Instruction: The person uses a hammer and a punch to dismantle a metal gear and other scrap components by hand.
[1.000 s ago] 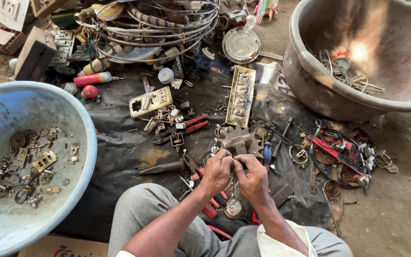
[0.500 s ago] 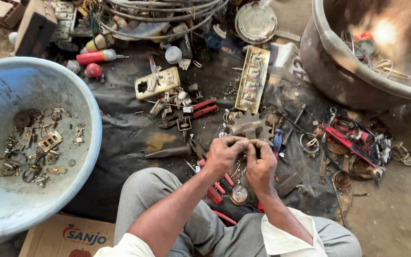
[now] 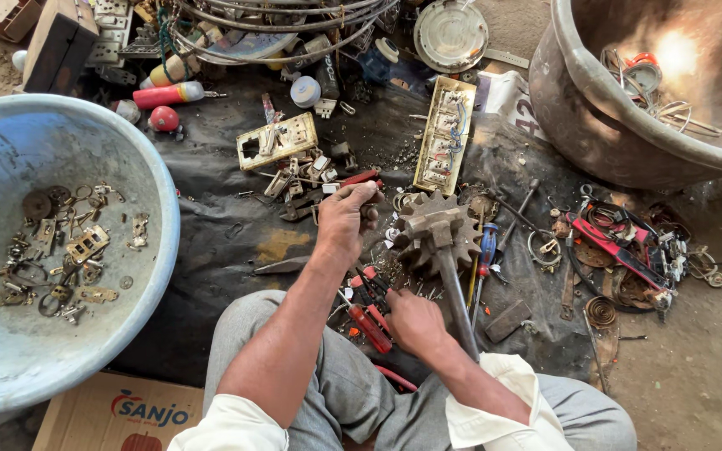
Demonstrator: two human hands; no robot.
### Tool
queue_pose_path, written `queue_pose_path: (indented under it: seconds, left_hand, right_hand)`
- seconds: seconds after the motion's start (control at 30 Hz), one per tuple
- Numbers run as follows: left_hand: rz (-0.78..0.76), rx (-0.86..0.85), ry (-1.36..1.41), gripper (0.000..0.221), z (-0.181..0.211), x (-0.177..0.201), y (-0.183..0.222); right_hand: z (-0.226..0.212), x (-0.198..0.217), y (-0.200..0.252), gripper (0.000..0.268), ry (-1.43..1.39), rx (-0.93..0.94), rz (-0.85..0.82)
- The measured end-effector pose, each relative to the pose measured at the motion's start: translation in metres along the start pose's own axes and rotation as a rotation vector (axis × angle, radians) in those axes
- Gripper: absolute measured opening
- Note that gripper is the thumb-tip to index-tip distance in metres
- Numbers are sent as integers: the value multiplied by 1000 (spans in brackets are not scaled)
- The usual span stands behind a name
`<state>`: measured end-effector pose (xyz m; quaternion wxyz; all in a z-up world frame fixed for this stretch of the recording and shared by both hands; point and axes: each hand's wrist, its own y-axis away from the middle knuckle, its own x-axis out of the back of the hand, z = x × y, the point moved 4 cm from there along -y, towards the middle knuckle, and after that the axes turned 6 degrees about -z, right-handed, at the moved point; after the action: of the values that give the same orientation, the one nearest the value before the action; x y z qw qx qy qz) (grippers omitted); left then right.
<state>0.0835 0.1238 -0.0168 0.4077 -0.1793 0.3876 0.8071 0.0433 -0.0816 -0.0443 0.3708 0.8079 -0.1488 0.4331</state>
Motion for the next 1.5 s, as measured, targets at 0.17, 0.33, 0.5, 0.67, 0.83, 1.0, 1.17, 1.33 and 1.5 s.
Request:
queue_pose_path:
  seconds: [0.17,0.33,0.5,0.67,0.83,1.0,1.17,1.33,1.5]
  left_hand:
    - [39,-4,-11,10,4,0,0]
    - [149,-45,-117,10,11,4,5]
    - [141,-55,-64,9,10,7,-3]
    - [187,90,7,16,12,2,3]
    - [123,38,25,12,12,-2,-1]
    - [196,-11,-63,11,-1,10,-19]
    - [121,-49,-123,15,-5,8,-18]
    - [91,-60,-138,14,0,1,-12]
    - [87,-78,-112,17,9,3,-10]
  right_hand:
    - [-2,19,-1,24,-181,-19,-77]
    - [34,60,-1,30,-386,-164,8]
    - [81,103,22,34,-957,-287,195]
    - [123,128,56,32,-522,-386,368]
    - [183,109,75,32,-130,-785,196]
    - [197,54,52,37,15,-550,-56]
    - [133,53,67,42,-347,-691,-57]
    - [112,71,74,32,-267,-588,130]
    - [145,112,107,25,-557,-734,479]
